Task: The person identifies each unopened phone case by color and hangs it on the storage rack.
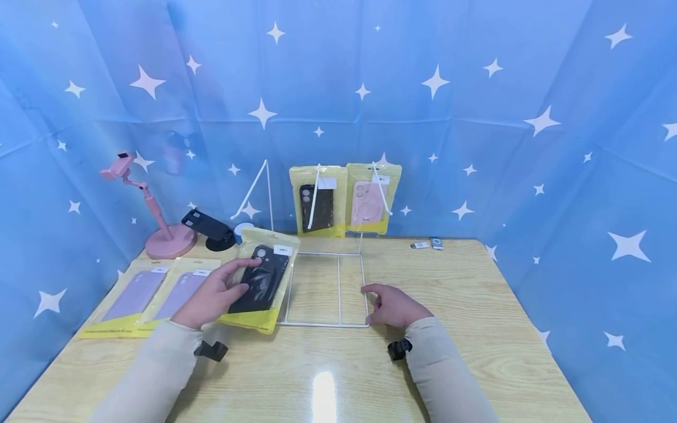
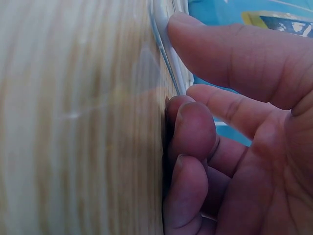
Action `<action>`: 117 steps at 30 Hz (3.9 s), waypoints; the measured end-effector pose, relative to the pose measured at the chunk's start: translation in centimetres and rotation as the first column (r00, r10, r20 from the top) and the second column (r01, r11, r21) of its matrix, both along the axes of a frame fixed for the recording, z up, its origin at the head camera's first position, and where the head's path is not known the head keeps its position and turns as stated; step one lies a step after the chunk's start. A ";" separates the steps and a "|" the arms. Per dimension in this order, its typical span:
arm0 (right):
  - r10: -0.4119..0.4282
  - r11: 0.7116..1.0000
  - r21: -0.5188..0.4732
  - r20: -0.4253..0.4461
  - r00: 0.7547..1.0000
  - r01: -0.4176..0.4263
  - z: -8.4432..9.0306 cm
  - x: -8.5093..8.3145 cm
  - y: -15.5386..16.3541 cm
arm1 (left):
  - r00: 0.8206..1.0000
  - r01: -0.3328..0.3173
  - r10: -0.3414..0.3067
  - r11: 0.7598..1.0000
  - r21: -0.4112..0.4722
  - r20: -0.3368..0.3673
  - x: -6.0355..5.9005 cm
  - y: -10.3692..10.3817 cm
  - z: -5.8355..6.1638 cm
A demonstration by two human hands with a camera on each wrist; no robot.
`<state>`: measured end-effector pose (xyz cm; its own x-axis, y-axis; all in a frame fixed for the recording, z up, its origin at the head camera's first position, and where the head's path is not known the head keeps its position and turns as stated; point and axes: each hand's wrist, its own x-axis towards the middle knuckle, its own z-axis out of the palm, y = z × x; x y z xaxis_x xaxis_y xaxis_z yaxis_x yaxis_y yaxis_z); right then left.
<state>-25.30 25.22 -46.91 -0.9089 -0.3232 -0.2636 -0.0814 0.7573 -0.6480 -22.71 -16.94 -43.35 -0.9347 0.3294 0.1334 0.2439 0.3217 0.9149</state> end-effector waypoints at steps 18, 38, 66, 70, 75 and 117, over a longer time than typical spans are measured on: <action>0.016 1.000 -0.005 -0.009 1.000 -0.016 -0.1 -0.1 -0.1 | 0.973 0.139 -0.132 0.990 0.027 -0.191 2.6 4.6 4.8; -0.004 1.000 0.022 -0.020 1.000 0.004 -0.2 0.0 0.0 | 0.929 0.212 -0.178 0.974 0.073 -0.324 4.1 5.9 6.3; -0.011 1.000 -0.013 -0.001 1.000 0.011 -0.5 -0.1 0.1 | 0.948 0.177 -0.112 0.964 0.200 -0.298 2.5 8.3 4.5; -0.008 1.000 -0.020 0.000 1.000 0.008 -0.4 0.0 0.1 | 0.957 0.150 -0.085 0.964 0.220 -0.277 2.2 8.9 4.3; -0.008 1.000 -0.029 0.004 1.000 0.008 -0.3 0.0 0.1 | 0.965 0.103 -0.036 0.963 0.248 -0.261 1.6 9.7 4.0; -0.009 1.000 0.004 -0.021 1.000 0.009 -0.2 0.3 0.0 | 0.982 -0.050 0.098 0.959 0.279 -0.163 -6.3 11.7 4.2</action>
